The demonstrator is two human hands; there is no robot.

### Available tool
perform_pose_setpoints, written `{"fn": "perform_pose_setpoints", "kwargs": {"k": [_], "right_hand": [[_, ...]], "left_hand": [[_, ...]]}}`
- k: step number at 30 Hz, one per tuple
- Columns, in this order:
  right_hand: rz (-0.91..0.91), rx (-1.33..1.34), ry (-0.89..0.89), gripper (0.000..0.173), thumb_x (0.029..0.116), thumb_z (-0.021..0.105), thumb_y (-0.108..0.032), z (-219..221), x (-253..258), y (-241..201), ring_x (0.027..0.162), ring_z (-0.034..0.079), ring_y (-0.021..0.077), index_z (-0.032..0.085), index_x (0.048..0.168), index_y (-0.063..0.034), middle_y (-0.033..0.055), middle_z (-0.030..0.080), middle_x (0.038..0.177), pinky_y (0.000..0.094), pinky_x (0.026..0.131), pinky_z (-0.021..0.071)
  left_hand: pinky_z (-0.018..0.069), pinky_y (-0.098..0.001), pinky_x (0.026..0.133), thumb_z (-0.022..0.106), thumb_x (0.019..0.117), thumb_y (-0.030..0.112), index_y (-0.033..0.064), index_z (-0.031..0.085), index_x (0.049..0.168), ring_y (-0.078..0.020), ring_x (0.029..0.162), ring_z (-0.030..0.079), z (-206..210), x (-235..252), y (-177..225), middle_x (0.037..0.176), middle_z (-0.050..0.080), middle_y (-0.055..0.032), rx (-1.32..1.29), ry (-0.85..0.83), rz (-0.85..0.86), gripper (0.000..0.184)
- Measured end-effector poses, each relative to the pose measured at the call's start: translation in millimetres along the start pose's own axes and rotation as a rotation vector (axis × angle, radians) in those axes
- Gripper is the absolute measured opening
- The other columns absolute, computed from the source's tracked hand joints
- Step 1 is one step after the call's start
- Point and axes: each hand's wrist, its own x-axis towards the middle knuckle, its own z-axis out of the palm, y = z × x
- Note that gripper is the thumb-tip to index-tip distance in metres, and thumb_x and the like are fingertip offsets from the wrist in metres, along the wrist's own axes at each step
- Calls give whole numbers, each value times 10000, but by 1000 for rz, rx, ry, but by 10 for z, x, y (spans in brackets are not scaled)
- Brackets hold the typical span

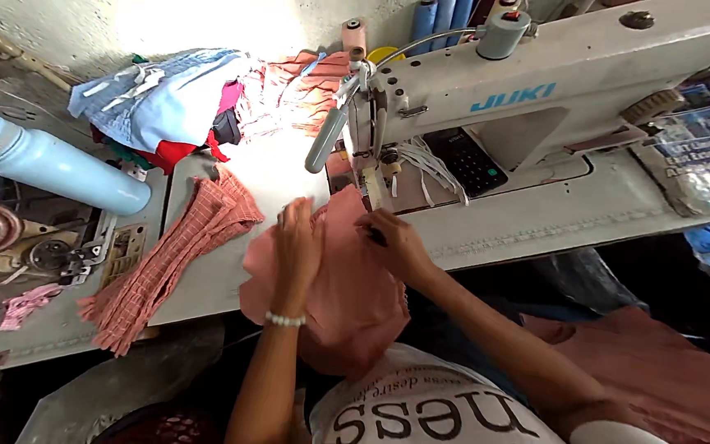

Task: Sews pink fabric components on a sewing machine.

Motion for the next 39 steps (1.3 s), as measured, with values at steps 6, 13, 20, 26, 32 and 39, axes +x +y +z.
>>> {"fn": "perform_pose_setpoints", "kwargs": {"k": [6, 13, 20, 26, 32, 39], "right_hand": [[204, 12, -51, 452, 960, 713, -347, 77, 22, -69, 893, 680, 347, 644, 1166, 50, 220, 676, 1057, 538, 810, 554], [-14, 228, 188, 212, 878, 757, -133, -137, -106, -75, 735, 633, 86, 656, 989, 17, 65, 671, 826, 241, 654, 526], [183, 931, 151, 139, 945, 620, -121, -880, -226, 128, 491, 505, -38, 675, 856, -213, -78, 707, 784, 137, 442, 423], [105, 679, 157, 243, 919, 611, -97, -1022, -312, 55, 501, 485, -44, 555, 1127, -209, -104, 616, 749, 122, 449, 411], [-116, 322, 167, 216, 937, 700, -163, -1124, -377, -33, 672, 574, -64, 701, 1121, -49, -68, 696, 855, 117, 613, 494], [72, 739, 178, 141, 950, 633, -76, -1180, -457, -48, 671, 631, -11, 740, 1017, -139, -64, 711, 824, 155, 597, 528]], "left_hand": [[521, -535, 871, 624, 1027, 199, -41, 661, 1068, -341, 946, 646, 22, 230, 116, 990, 652, -209, -211, -308, -64, 247], [539, -207, 717, 650, 973, 165, 56, 635, 957, -18, 753, 625, -214, -107, 410, 824, 644, 26, -745, -275, 147, 111], [489, -176, 584, 652, 822, 70, 132, 512, 754, -1, 706, 631, -422, -181, 460, 857, 716, 24, -756, -62, 189, 168], [501, -182, 625, 596, 860, 13, 61, 593, 1003, -19, 720, 600, -241, -277, 885, 854, 641, 3, -609, 14, 268, 151], [516, -213, 773, 526, 954, 126, 15, 700, 1055, -46, 870, 618, -163, -360, 1114, 954, 668, -36, -565, -16, 458, 229], [473, -137, 687, 735, 933, 204, 46, 802, 983, -21, 715, 574, -55, -461, 1123, 763, 645, -21, -443, 288, 565, 179]]}}
